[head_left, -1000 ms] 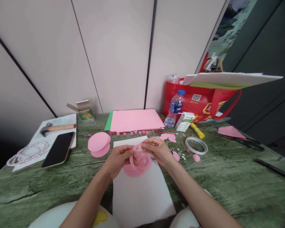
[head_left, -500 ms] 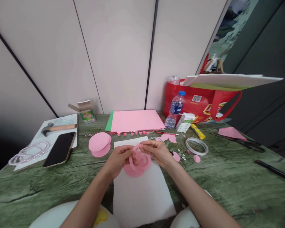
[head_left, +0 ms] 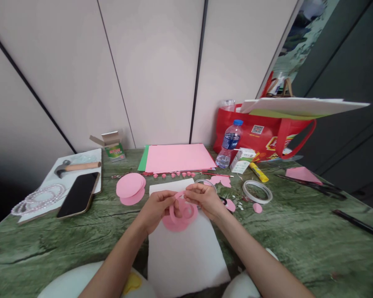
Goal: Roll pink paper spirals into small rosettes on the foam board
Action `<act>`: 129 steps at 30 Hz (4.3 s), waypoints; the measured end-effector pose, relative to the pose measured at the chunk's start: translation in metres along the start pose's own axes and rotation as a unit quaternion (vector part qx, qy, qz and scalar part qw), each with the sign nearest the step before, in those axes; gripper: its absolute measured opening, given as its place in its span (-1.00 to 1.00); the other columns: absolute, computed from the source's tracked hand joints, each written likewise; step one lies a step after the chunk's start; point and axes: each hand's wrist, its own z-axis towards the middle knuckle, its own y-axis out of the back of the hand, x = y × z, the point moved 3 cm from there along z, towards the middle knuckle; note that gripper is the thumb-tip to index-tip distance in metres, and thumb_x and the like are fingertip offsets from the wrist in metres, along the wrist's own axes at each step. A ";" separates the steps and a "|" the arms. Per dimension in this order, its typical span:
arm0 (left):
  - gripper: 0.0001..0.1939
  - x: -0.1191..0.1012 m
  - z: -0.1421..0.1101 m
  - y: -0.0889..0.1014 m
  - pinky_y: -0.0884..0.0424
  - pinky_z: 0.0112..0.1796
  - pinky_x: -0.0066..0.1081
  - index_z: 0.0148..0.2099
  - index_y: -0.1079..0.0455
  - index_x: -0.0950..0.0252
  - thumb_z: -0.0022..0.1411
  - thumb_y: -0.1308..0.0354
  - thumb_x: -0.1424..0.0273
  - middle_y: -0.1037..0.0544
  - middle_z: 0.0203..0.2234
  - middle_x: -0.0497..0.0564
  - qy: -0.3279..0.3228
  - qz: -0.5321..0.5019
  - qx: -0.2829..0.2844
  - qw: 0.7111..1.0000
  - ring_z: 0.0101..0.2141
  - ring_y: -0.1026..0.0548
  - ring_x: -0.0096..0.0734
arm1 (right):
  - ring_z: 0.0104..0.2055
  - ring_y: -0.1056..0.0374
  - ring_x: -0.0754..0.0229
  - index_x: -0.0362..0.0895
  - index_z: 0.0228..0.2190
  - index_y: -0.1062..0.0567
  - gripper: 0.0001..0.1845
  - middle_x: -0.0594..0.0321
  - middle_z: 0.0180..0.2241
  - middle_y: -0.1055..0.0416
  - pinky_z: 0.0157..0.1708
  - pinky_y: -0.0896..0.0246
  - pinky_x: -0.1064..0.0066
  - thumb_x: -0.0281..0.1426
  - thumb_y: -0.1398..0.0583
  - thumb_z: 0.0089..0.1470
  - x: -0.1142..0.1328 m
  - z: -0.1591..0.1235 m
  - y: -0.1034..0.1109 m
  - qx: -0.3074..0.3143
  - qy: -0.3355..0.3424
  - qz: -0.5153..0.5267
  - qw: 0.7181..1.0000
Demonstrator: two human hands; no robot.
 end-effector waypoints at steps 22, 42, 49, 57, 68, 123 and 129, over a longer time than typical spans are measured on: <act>-0.87 -0.001 -0.002 -0.001 -0.30 -0.50 -0.43 -0.45 -0.34 0.39 0.00 -0.13 0.40 -0.40 -0.61 -0.03 0.009 0.008 -0.019 1.000 -0.61 -0.38 -0.49 | -0.47 -0.40 0.29 -0.19 -0.46 -0.56 -0.67 0.20 -0.50 -0.51 -0.29 -0.32 0.39 -0.34 -0.38 -0.42 -0.001 0.000 -0.001 0.017 0.004 -0.012 1.000; -0.83 -0.003 -0.001 0.000 -0.27 -0.46 -0.43 -0.52 -0.32 0.38 0.03 -0.11 0.37 -0.40 -0.61 -0.04 0.003 0.032 -0.026 0.999 -0.61 -0.38 -0.50 | -0.44 -0.41 0.30 -0.18 -0.47 -0.56 -0.67 0.23 -0.50 -0.51 -0.26 -0.29 0.42 -0.35 -0.39 -0.42 -0.001 0.000 0.000 0.017 0.001 -0.012 1.000; -0.81 0.000 0.000 0.003 -0.27 -0.46 -0.44 -0.53 -0.30 0.37 0.03 -0.12 0.36 -0.40 -0.61 -0.03 0.007 0.042 -0.030 0.999 -0.61 -0.38 -0.51 | -0.48 -0.40 0.31 -0.18 -0.48 -0.56 -0.70 0.24 -0.53 -0.50 -0.32 -0.30 0.43 -0.36 -0.38 -0.41 -0.001 0.002 0.002 0.012 0.008 -0.018 1.000; -0.81 -0.002 -0.001 0.000 -0.27 -0.49 -0.47 -0.54 -0.30 0.37 0.01 -0.13 0.35 -0.41 -0.62 -0.02 0.010 0.048 -0.033 0.998 -0.61 -0.37 -0.51 | -0.55 -0.36 0.32 -0.18 -0.54 -0.53 -0.71 0.29 -0.61 -0.46 -0.43 -0.30 0.46 -0.36 -0.39 -0.46 0.000 0.001 0.002 -0.014 0.007 -0.022 1.000; -0.80 -0.001 0.000 0.002 -0.26 -0.48 -0.46 -0.52 -0.32 0.38 0.01 -0.14 0.34 -0.41 -0.62 -0.03 0.006 0.038 -0.037 0.999 -0.60 -0.38 -0.51 | -0.40 -0.42 0.25 -0.18 -0.50 -0.56 -0.71 0.23 -0.50 -0.50 -0.17 -0.30 0.33 -0.34 -0.38 -0.41 -0.001 0.003 0.003 0.001 0.027 0.016 1.000; -0.85 0.000 0.000 0.002 -0.28 -0.46 -0.43 -0.45 -0.38 0.40 0.04 -0.12 0.39 -0.41 -0.57 -0.02 -0.005 0.037 -0.023 0.999 -0.58 -0.40 -0.49 | -0.50 -0.40 0.32 -0.16 -0.51 -0.55 -0.73 0.28 -0.56 -0.50 -0.30 -0.31 0.42 -0.39 -0.39 -0.41 0.000 0.003 0.003 0.006 0.013 -0.005 1.000; -0.87 -0.001 -0.001 0.000 -0.29 -0.45 -0.45 -0.45 -0.39 0.40 0.03 -0.12 0.41 -0.42 -0.56 -0.02 -0.001 0.032 -0.022 0.999 -0.59 -0.39 -0.51 | -0.56 -0.35 0.38 -0.16 -0.56 -0.53 -0.75 0.32 -0.62 -0.47 -0.43 -0.29 0.51 -0.38 -0.40 -0.43 0.001 0.002 0.003 -0.012 0.015 -0.016 1.000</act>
